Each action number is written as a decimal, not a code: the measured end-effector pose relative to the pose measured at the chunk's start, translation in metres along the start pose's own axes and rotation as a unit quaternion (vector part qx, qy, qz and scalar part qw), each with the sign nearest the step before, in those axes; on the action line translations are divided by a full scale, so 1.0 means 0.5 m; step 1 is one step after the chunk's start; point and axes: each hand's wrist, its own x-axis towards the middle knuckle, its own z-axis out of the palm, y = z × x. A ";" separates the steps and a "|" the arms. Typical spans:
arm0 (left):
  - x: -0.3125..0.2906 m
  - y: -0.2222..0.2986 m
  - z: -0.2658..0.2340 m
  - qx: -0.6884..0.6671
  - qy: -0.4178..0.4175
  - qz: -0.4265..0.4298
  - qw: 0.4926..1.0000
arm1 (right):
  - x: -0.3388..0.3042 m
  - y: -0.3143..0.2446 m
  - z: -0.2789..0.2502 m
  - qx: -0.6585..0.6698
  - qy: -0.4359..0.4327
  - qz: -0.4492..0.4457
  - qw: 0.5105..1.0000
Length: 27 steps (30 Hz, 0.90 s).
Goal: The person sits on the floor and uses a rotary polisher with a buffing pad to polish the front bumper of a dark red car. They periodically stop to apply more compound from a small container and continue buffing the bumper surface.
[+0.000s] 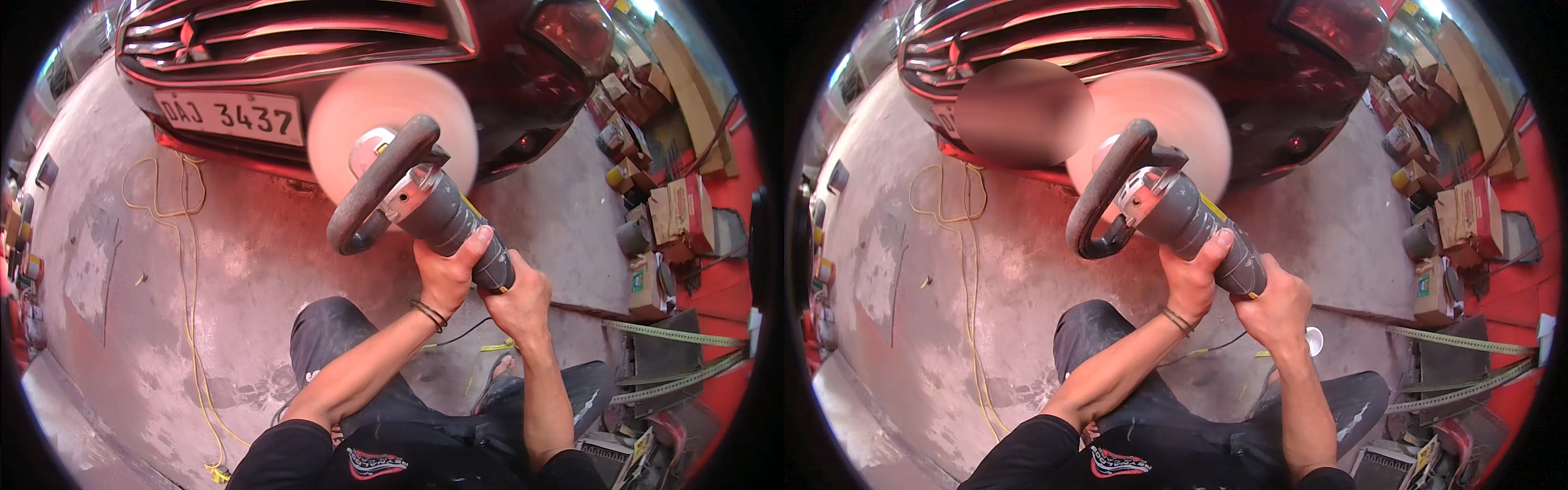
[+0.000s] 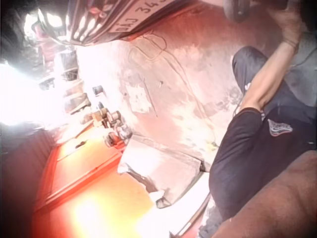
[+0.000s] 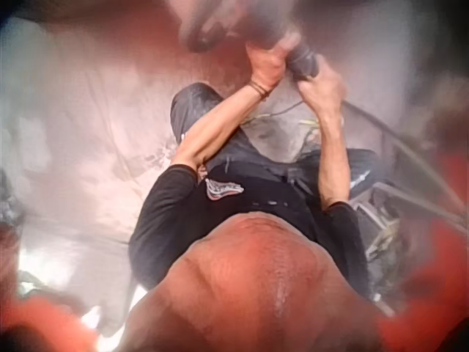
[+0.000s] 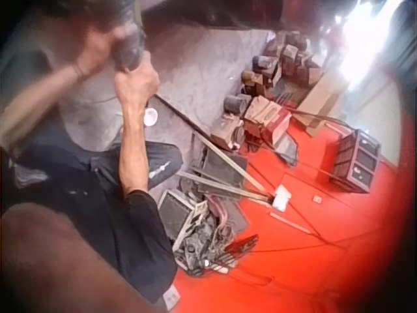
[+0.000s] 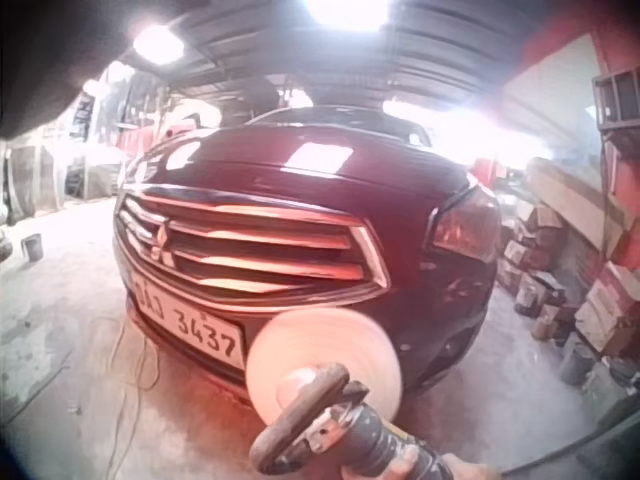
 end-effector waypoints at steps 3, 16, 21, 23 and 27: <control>-0.005 -0.009 0.038 0.052 -0.047 0.006 0.998 | 0.005 0.044 -0.018 0.061 -0.012 0.031 0.998; -0.001 -0.119 0.187 0.300 -0.062 0.017 0.952 | 0.055 0.269 -0.003 0.389 -0.126 0.035 0.912; 0.003 -0.051 0.223 0.366 0.032 0.048 0.929 | 0.119 0.243 -0.021 0.429 -0.205 -0.051 0.878; 0.026 -0.004 0.243 0.385 0.044 0.105 0.916 | 0.151 0.207 -0.033 0.426 -0.232 -0.081 0.871; 0.078 0.077 0.295 0.429 0.055 0.153 0.888 | 0.194 0.131 -0.074 0.499 -0.245 -0.100 0.825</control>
